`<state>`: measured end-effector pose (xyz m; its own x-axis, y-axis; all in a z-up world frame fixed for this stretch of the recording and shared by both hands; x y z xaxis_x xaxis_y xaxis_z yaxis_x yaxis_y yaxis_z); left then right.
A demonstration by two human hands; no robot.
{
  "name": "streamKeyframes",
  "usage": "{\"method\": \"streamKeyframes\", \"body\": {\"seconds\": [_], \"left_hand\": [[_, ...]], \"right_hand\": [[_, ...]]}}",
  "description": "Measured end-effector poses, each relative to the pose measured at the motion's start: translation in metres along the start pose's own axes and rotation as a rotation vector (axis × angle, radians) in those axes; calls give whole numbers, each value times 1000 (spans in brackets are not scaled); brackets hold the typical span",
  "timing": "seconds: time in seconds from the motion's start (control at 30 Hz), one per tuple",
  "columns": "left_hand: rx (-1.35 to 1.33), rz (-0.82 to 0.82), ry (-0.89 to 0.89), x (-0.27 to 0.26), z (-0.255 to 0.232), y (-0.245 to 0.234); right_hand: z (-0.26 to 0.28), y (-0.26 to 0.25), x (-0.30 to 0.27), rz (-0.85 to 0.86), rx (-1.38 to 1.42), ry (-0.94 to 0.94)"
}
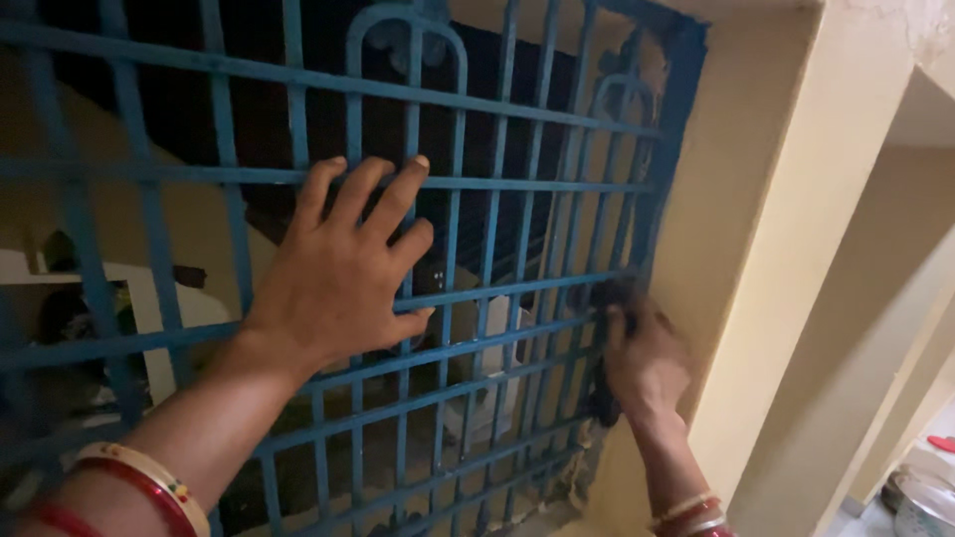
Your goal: The person wipes the bars of a blue metal grille with a black cloth.
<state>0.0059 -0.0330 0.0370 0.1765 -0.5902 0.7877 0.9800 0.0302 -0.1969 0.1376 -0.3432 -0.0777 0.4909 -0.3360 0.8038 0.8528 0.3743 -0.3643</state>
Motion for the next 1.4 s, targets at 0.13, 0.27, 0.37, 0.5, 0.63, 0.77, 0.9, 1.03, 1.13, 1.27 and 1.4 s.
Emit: {"method": "streamKeyframes", "body": {"seconds": [0.13, 0.27, 0.37, 0.5, 0.63, 0.77, 0.9, 1.03, 1.13, 1.27, 1.4], "left_hand": [[-10, 6, 8, -1, 0, 3], [27, -7, 7, -2, -1, 5], [-3, -16, 11, -3, -1, 2], [-2, -6, 14, -4, 0, 2], [20, 0, 14, -3, -1, 1], [33, 1, 13, 1, 0, 0], [17, 16, 8, -1, 1, 0], [29, 18, 2, -2, 0, -2], [48, 58, -29, 2, -1, 1], [-82, 41, -18, 3, 1, 0], [-61, 64, -29, 3, 1, 2]], "right_hand": [[25, 8, -18, 63, -111, 57], [31, 2, -35, 98, -94, -12], [20, -8, -25, 122, -176, -104], [8, -11, -5, 175, -301, -68], [30, -2, -24, 153, -160, -108], [47, -4, -32, 174, -113, -130], [32, -7, -17, 164, -138, -99], [20, -6, -13, 112, 14, -65], [7, -23, 8, 82, -206, 94], [15, -16, 12, 234, -219, 132], [15, 1, 3, 270, -261, 128]]}}
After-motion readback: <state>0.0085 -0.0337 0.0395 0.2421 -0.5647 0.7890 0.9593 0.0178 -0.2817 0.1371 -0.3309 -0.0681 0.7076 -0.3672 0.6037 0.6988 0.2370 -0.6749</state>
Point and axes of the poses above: each hand's wrist, its own x-axis towards the middle knuckle, its own y-axis out of the palm, z = x × y, the point moved 5 cm from there along x, towards the middle knuckle
